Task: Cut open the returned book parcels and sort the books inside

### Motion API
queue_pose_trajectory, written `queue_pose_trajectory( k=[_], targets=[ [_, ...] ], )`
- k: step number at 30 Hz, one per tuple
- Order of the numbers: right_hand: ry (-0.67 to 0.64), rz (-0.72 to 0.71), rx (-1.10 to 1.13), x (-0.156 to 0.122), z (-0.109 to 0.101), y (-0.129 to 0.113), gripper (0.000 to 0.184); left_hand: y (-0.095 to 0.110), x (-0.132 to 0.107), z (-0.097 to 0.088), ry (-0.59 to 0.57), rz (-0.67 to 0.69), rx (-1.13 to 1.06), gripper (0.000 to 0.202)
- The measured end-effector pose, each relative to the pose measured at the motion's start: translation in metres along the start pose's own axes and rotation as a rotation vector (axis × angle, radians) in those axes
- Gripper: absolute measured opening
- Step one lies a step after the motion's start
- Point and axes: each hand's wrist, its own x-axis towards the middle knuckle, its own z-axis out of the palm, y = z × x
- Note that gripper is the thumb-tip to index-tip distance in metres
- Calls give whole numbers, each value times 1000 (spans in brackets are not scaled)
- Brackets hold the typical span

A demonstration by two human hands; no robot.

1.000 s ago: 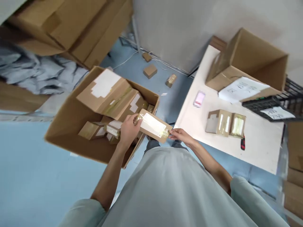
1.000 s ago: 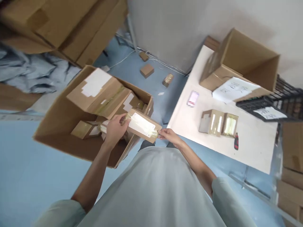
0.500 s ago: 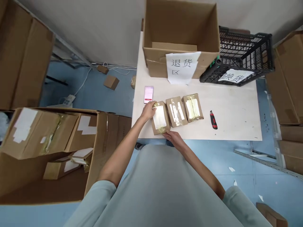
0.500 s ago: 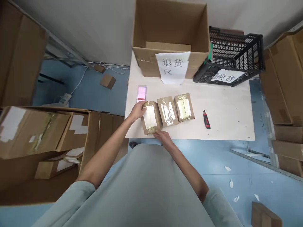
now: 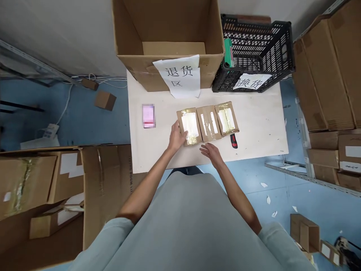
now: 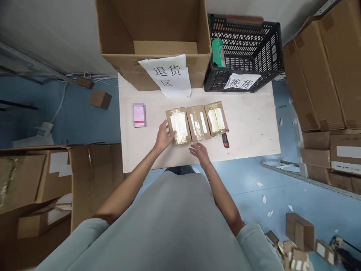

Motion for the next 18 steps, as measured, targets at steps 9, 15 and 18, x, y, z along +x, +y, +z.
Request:
queue_pose_trajectory(
  k=[9, 15, 18],
  targets=[
    [193, -111, -20, 17, -1, -9, 53, -12, -51, 27, 3, -209, -214, 81],
    [169, -179, -36, 30, -3, -25, 69, -5, -3, 34, -31, -194, -243, 81],
    [193, -249, -340, 32, -24, -45, 44, 1, 16, 35, -43, -186, -249, 82]
  ],
)
